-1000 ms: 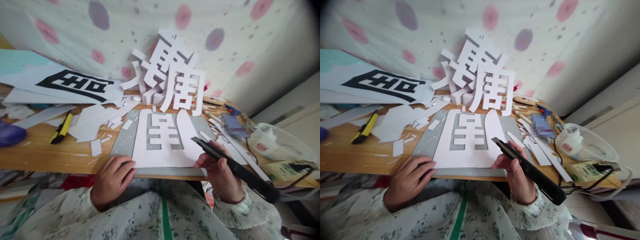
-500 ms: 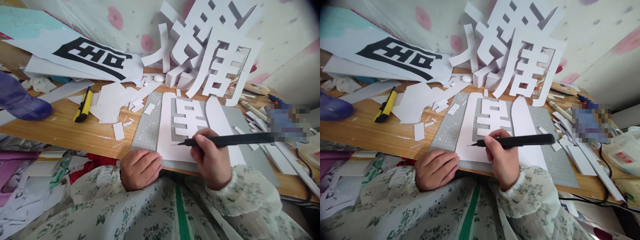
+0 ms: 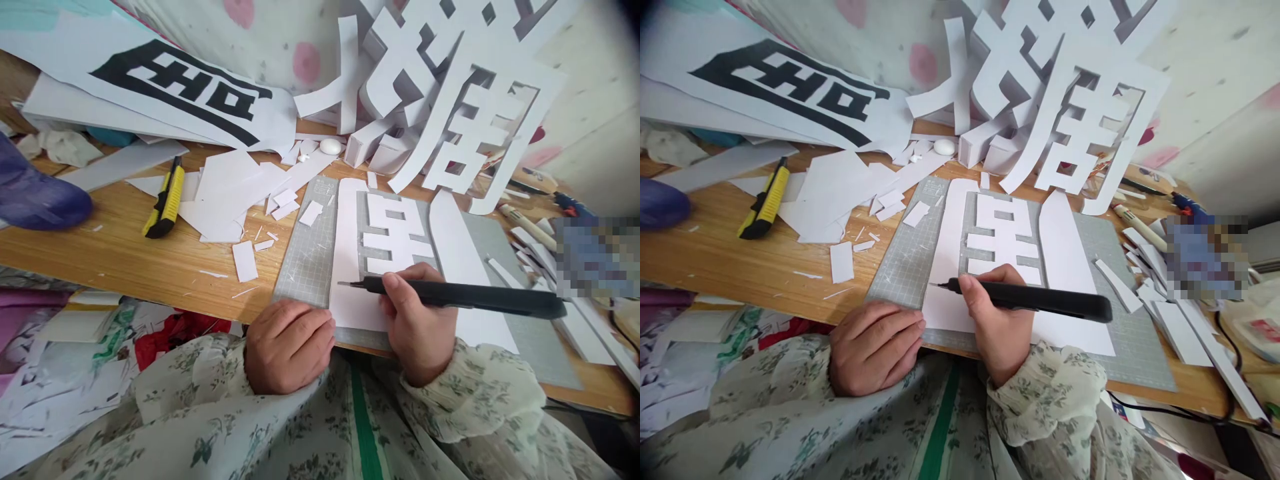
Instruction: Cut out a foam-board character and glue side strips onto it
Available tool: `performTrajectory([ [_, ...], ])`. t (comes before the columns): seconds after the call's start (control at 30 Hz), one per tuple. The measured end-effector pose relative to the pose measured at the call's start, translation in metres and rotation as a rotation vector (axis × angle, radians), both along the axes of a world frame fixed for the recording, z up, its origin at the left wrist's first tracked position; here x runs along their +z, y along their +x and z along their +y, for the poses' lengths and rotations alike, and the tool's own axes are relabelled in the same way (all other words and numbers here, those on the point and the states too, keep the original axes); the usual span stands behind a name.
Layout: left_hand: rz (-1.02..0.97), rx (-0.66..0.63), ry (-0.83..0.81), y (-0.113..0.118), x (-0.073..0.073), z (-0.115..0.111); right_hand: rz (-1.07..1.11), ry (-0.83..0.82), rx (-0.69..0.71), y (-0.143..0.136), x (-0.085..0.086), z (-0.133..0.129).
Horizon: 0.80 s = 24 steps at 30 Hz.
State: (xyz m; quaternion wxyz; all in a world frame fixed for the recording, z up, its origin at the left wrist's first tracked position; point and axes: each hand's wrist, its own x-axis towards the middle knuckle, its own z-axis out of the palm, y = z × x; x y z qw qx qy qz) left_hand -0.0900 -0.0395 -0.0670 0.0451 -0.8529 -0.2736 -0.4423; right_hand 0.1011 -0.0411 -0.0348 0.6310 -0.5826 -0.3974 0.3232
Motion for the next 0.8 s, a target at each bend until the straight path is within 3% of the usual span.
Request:
performTrajectory([
  [0.17, 0.223, 0.193, -0.345, 0.000, 0.025, 0.003, 0.162, 0.087, -0.059, 0.011, 0.002, 0.002],
  [0.27, 0.348, 0.160, -0.407, -0.001, 0.031, 0.004, 0.191, 0.082, -0.038, 0.017, 0.000, 0.000],
  [0.37, 0.368, 0.132, -0.413, -0.002, 0.030, 0.003, 0.083, 0.036, -0.001, 0.024, -0.004, -0.006],
  [0.5, 0.343, 0.167, -0.411, -0.001, 0.024, -0.001, -0.302, 0.060, 0.044, 0.039, -0.006, -0.015],
  [0.7, 0.311, 0.222, -0.392, 0.004, 0.020, -0.007, -1.190, 0.308, 0.312, 0.061, -0.007, -0.020],
  [0.8, 0.314, 0.239, -0.404, 0.004, 0.022, -0.007, -1.329, 0.395, 0.326, 0.064, -0.010, -0.022],
])
